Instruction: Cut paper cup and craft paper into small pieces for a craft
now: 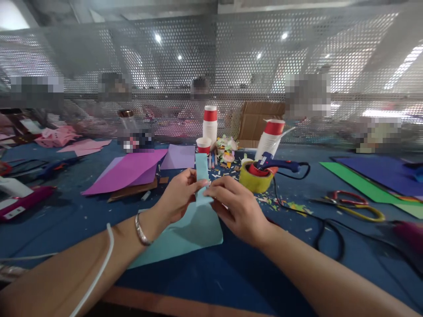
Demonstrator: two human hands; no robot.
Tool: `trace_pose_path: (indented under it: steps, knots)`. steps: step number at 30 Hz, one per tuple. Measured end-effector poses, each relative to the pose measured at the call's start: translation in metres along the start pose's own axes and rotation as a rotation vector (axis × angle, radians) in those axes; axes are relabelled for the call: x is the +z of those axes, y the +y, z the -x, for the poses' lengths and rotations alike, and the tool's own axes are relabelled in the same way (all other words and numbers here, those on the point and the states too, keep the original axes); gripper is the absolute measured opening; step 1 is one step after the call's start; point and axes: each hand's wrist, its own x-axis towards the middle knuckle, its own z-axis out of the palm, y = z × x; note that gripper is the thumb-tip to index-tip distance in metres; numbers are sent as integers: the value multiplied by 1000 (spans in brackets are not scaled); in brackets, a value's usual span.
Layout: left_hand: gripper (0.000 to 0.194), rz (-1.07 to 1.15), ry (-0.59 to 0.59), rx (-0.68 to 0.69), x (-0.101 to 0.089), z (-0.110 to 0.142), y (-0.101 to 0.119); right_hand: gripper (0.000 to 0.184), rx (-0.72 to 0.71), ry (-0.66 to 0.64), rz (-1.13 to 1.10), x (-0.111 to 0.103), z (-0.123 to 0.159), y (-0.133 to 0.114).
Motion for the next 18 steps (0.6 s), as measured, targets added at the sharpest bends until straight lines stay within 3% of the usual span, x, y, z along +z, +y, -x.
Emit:
trace_pose_path:
  steps: [3, 7, 10, 15, 18]
  knots:
    - [24, -183, -140, 69, 3, 7, -1, 11, 214, 89, -64, -4, -3, 1]
    - [13, -331, -242, 84, 7, 13, -2, 21, 389, 79, -137, -7, -3, 7]
    - [9, -336, -295, 55, 8, 16, -2, 24, 504, 99, -281, -6, -1, 12]
    - [22, -266, -334, 38, 7, 18, -1, 20, 670, 70, -612, -5, 2, 13]
    - [22, -270, -340, 71, 7, 19, -3, 22, 715, 66, -676, -6, 1, 10]
